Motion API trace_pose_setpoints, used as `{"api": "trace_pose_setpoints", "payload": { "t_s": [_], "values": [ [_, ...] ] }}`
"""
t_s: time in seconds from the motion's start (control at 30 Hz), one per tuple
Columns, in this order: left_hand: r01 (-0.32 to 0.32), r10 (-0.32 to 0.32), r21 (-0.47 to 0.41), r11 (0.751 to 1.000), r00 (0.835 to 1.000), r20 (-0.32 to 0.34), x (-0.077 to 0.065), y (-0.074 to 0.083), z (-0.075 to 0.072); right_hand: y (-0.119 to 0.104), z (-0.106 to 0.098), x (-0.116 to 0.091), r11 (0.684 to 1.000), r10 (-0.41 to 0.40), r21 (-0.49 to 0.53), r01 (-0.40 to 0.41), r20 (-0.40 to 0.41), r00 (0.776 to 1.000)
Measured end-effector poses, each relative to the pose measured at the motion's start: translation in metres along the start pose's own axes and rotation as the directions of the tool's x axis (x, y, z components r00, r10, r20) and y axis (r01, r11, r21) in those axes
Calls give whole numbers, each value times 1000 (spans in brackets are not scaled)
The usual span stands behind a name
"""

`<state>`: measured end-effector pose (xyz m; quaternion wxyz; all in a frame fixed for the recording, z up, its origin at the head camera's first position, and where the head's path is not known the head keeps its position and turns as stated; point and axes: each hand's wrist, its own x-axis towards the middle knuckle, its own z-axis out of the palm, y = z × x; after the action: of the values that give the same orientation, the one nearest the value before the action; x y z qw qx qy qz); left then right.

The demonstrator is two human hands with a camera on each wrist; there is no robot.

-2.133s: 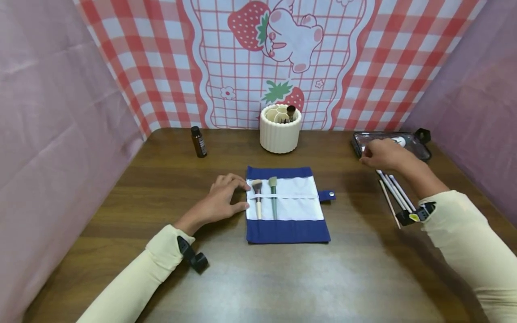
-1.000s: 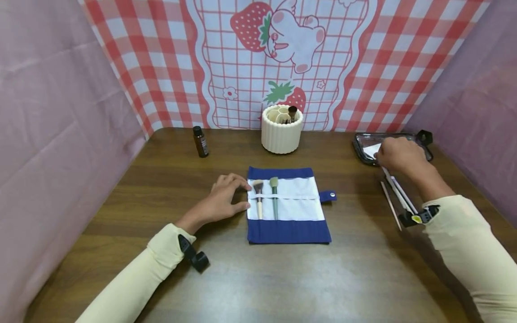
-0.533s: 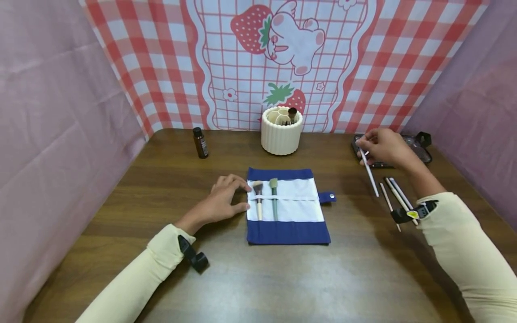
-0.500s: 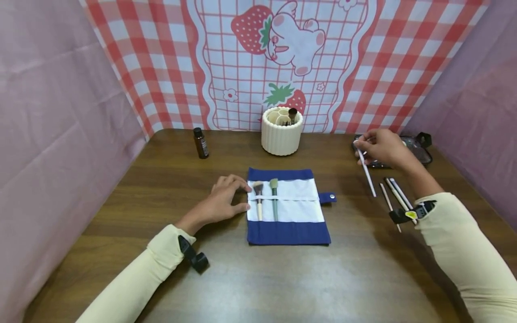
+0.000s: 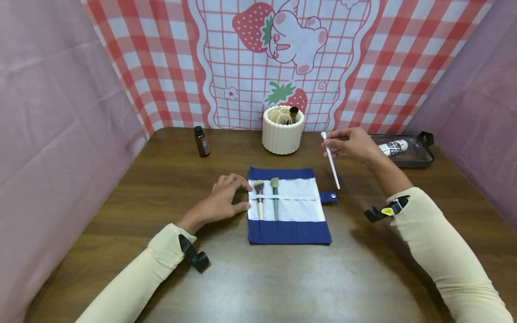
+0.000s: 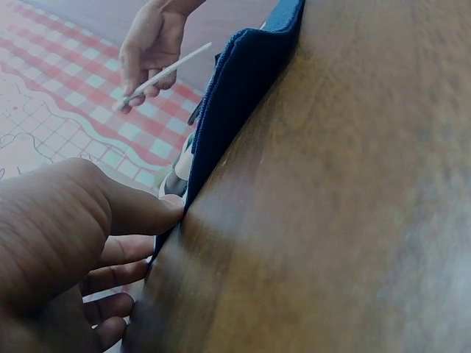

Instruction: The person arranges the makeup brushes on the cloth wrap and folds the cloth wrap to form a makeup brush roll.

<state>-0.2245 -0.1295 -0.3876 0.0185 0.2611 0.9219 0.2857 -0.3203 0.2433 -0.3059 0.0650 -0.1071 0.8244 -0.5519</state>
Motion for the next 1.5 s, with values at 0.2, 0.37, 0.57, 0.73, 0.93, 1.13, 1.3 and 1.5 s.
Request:
{"api": "trace_pose_setpoints", "payload": {
  "t_s": [0.2,0.37,0.57,0.73,0.93,1.13,1.3,1.5],
  "values": [
    [6,-6,-6,1000,1000,12,0,2,0,-4,25,7,986,29,162,-34,30,999],
    [-5,5,-2,1000,1000,3,1,2,0,-9,43,15,974,37,222,-45,39,999],
    [-7,7,4,1000,1000,-2,0,0,0,-8,63,23,938,32,343,-54,70,997],
    [-7,7,9,1000,1000,-3,0,1,0,-4,76,28,913,45,400,-77,88,995],
    [-12,12,7,1000,1000,-9,-1,0,-1,0,89,29,929,48,358,-93,133,990],
    [-11,11,8,1000,1000,-6,-1,1,0,6,95,24,932,81,331,-148,206,975],
    [-4,4,7,1000,1000,-8,0,1,0,9,98,19,946,109,273,-175,240,965],
    [6,-6,2,1000,1000,-6,-1,2,-1,12,101,13,954,119,235,-188,278,953]
  ]
}}
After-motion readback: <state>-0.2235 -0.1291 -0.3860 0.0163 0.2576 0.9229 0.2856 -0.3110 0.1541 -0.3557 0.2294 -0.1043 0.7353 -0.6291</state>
